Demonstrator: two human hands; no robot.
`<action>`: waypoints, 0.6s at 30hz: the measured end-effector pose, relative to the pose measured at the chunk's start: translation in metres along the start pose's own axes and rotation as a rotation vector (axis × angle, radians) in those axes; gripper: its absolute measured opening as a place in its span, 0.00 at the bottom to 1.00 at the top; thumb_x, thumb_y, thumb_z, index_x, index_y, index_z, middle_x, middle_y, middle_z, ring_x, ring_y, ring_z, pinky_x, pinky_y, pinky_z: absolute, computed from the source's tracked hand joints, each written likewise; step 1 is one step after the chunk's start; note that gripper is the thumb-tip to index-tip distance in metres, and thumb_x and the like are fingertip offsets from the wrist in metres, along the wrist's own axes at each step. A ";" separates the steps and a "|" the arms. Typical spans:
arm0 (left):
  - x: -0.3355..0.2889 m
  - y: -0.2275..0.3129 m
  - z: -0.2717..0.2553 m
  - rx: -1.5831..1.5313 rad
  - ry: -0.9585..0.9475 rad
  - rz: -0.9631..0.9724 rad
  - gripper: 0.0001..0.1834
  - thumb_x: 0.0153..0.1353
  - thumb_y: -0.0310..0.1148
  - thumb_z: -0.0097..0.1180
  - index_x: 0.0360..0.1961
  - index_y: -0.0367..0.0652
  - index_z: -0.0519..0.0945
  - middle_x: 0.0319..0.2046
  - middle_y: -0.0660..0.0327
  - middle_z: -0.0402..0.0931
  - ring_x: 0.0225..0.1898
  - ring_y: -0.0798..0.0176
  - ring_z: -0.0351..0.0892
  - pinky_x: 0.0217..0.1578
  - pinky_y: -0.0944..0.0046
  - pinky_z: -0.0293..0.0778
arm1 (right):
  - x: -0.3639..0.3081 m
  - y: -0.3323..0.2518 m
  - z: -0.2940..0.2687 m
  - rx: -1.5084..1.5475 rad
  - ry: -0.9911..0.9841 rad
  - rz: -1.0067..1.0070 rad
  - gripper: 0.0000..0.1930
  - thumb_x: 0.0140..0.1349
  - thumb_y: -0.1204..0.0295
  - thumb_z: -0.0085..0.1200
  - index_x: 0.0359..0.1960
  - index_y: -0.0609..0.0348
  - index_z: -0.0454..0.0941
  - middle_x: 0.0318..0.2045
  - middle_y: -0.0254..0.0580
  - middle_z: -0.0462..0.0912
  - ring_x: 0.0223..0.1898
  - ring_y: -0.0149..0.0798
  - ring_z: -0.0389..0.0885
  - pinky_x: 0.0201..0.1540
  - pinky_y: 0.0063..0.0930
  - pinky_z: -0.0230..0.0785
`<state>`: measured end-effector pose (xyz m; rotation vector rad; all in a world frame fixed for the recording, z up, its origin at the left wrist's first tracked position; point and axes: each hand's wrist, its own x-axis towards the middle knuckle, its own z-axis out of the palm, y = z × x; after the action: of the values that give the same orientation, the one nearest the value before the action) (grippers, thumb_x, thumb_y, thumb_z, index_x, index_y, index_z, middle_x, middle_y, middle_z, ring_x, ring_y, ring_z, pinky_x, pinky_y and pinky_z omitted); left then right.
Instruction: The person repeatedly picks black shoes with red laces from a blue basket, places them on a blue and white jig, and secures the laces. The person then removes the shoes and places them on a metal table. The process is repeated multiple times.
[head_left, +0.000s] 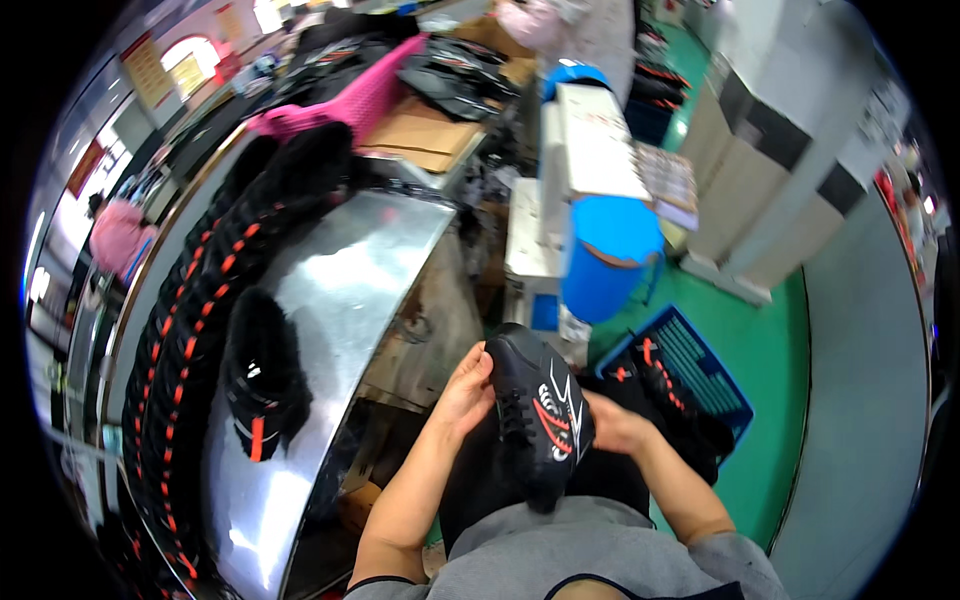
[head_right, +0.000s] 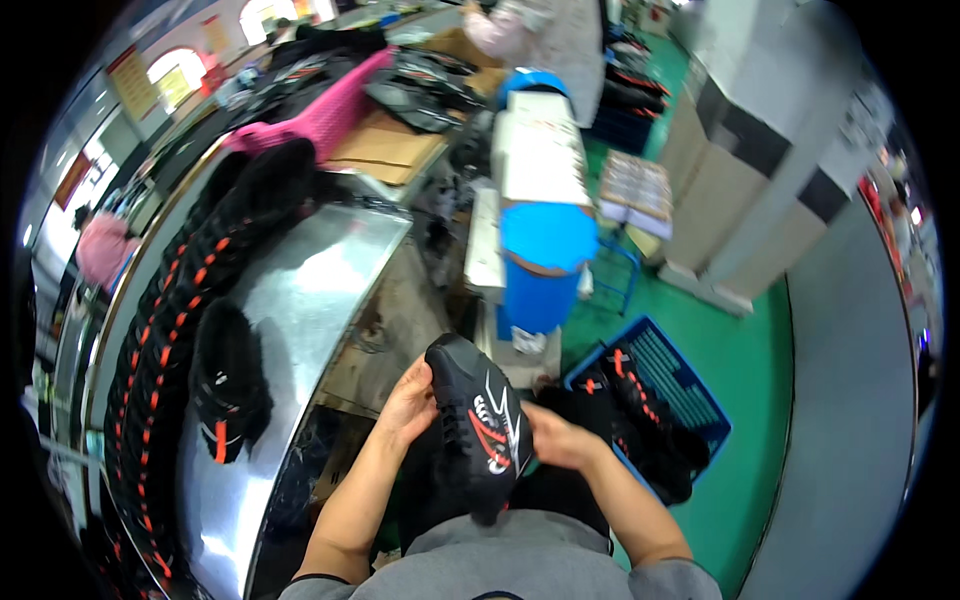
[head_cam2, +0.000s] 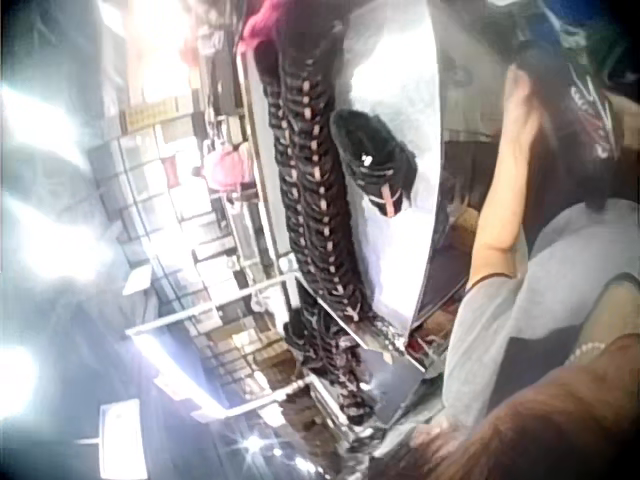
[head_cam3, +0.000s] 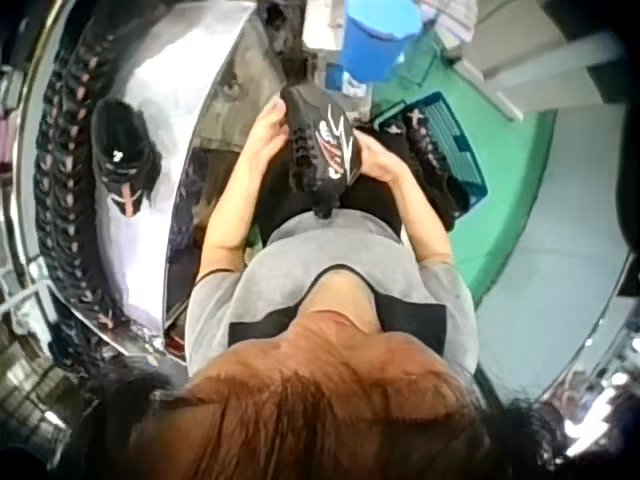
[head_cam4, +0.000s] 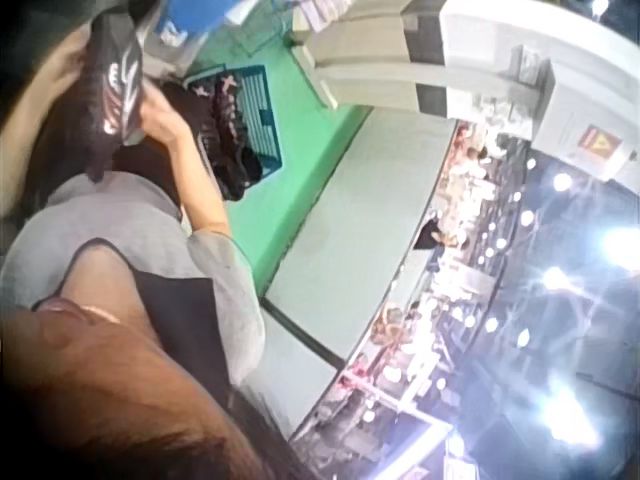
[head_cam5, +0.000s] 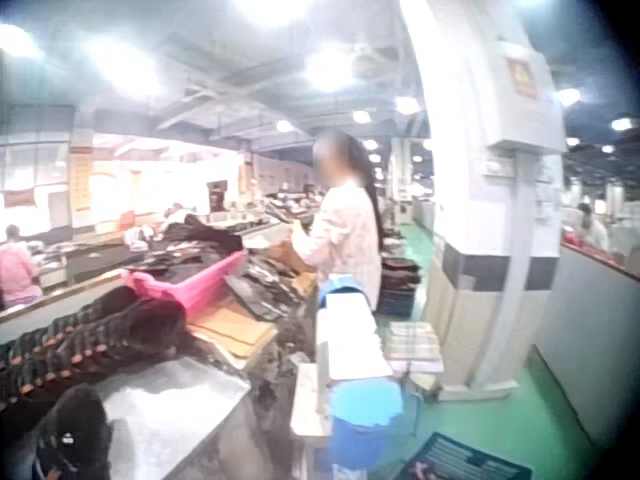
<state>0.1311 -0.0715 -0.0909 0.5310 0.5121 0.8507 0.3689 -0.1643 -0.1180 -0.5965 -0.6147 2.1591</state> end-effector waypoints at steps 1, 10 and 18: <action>0.008 -0.011 -0.001 0.073 -0.025 -0.024 0.16 0.63 0.40 0.56 0.47 0.44 0.72 0.43 0.67 0.75 0.46 0.69 0.73 0.51 0.67 0.66 | 0.008 -0.011 -0.006 -0.005 0.075 -0.097 0.37 0.59 0.60 0.59 0.65 0.62 0.57 0.61 0.39 0.67 0.60 0.34 0.67 0.63 0.32 0.59; 0.086 -0.066 -0.025 0.619 0.071 0.096 0.16 0.59 0.30 0.58 0.48 0.42 0.70 0.39 0.67 0.72 0.41 0.72 0.70 0.44 0.71 0.66 | 0.055 -0.026 -0.069 -0.702 0.656 -0.413 0.12 0.62 0.67 0.54 0.38 0.65 0.77 0.28 0.38 0.80 0.33 0.29 0.76 0.37 0.26 0.67; 0.119 -0.080 -0.013 0.868 0.150 0.167 0.15 0.60 0.29 0.59 0.47 0.39 0.74 0.43 0.61 0.77 0.42 0.64 0.75 0.44 0.63 0.71 | 0.068 -0.042 -0.088 -0.627 0.856 -0.449 0.09 0.63 0.71 0.54 0.36 0.66 0.78 0.27 0.33 0.80 0.30 0.23 0.73 0.35 0.21 0.65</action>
<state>0.2346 -0.0167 -0.1754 1.3222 0.9916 0.8048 0.4059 -0.0663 -0.1747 -1.4462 -0.8201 1.0999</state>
